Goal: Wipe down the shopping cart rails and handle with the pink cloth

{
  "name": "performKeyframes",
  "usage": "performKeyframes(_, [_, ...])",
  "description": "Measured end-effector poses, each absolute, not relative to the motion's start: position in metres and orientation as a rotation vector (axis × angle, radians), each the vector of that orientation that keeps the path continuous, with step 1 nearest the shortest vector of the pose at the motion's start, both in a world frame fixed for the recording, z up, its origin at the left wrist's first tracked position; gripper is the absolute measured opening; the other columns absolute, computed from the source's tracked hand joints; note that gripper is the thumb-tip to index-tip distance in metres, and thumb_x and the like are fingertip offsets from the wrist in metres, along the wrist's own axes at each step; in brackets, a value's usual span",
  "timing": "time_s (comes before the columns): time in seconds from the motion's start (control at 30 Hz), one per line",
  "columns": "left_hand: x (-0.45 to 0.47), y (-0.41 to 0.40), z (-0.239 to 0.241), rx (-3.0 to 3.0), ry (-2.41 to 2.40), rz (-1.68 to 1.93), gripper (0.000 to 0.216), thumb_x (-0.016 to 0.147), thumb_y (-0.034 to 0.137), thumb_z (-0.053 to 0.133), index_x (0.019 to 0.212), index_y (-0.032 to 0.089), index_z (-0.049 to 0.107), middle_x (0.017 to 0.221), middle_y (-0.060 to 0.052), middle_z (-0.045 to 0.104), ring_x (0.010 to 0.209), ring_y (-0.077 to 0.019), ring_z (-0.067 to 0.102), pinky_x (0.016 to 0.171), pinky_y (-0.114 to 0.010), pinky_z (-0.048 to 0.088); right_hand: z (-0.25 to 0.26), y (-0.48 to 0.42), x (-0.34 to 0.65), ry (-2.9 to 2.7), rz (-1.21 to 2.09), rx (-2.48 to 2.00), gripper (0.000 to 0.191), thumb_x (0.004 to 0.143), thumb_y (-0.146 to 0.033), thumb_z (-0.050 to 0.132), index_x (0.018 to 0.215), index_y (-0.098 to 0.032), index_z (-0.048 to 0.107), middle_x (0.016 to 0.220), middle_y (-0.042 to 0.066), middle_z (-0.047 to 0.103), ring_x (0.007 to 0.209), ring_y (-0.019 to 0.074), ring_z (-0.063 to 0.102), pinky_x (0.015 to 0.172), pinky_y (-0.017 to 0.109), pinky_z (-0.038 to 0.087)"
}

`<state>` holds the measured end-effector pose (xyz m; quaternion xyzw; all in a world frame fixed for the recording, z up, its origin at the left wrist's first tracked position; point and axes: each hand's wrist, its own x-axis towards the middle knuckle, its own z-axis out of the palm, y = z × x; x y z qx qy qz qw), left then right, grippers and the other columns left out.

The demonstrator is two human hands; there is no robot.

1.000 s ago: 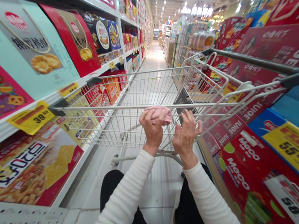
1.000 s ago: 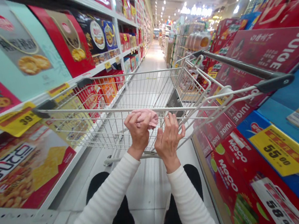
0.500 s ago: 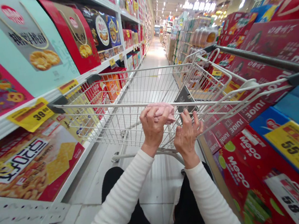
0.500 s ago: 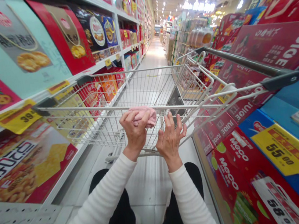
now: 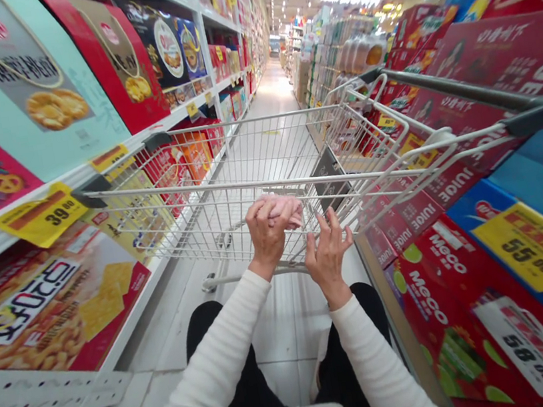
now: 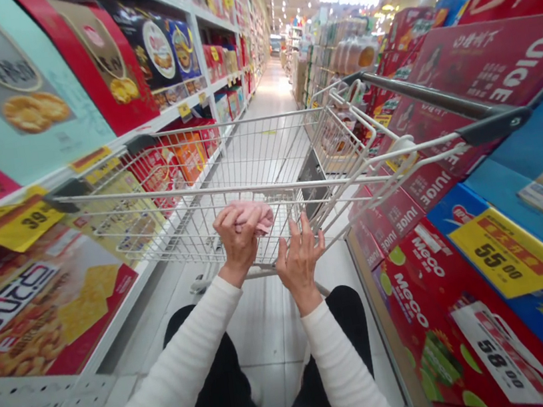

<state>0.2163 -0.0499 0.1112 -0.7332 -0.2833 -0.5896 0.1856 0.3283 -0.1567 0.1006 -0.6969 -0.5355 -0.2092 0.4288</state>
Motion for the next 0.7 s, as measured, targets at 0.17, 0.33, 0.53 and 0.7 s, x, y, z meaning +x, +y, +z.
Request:
performKeyframes(0.17, [0.229,-0.042,0.128,-2.023,-0.746,-1.692,0.029,0.097,0.031,0.061,0.126,0.036,0.064,0.122,-0.006,0.053,0.128,-0.0242,0.046,0.109,-0.043,0.045,0.088,-0.15,0.313,-1.342,-0.439,-1.833,0.046,0.099,-0.027,0.043,0.143,-0.014,0.05,0.151,0.024,0.048,0.141,0.0291,0.047,0.117,0.057,0.023])
performKeyframes(0.33, [0.215,-0.036,0.082,-2.176,-0.718,-1.633,0.028,0.091,0.034,0.07,0.119,0.035,0.069,0.111,-0.006,0.06,0.12,-0.0235,0.051,0.106,-0.04,0.046,0.073,-0.15,0.313,-1.476,-0.337,-1.883,0.043,0.101,-0.023,0.04,0.14,-0.012,0.054,0.138,0.019,0.063,0.142,0.0298,0.045,0.118,0.056,0.018])
performKeyframes(0.53, [0.204,-0.038,0.078,-2.219,-0.749,-1.51,0.031,0.093,0.03,0.068,0.123,0.034,0.069,0.115,-0.007,0.063,0.123,-0.0234,0.051,0.107,-0.04,0.046,0.067,-0.15,0.318,-1.59,-0.363,-1.925,0.045,0.099,-0.021,0.041,0.141,-0.012,0.054,0.143,0.019,0.06,0.144,0.0332,0.041,0.113,0.054,0.022])
performKeyframes(0.7, [0.208,-0.04,0.08,-2.188,-0.681,-1.556,0.032,0.095,0.024,0.063,0.127,0.03,0.066,0.122,-0.009,0.061,0.129,-0.024,0.048,0.106,-0.039,0.047,0.059,-0.15,0.316,-1.596,-0.438,-1.947,0.051,0.098,-0.021,0.042,0.147,-0.01,0.049,0.149,0.019,0.055,0.149,0.0347,0.034,0.118,0.055,0.017])
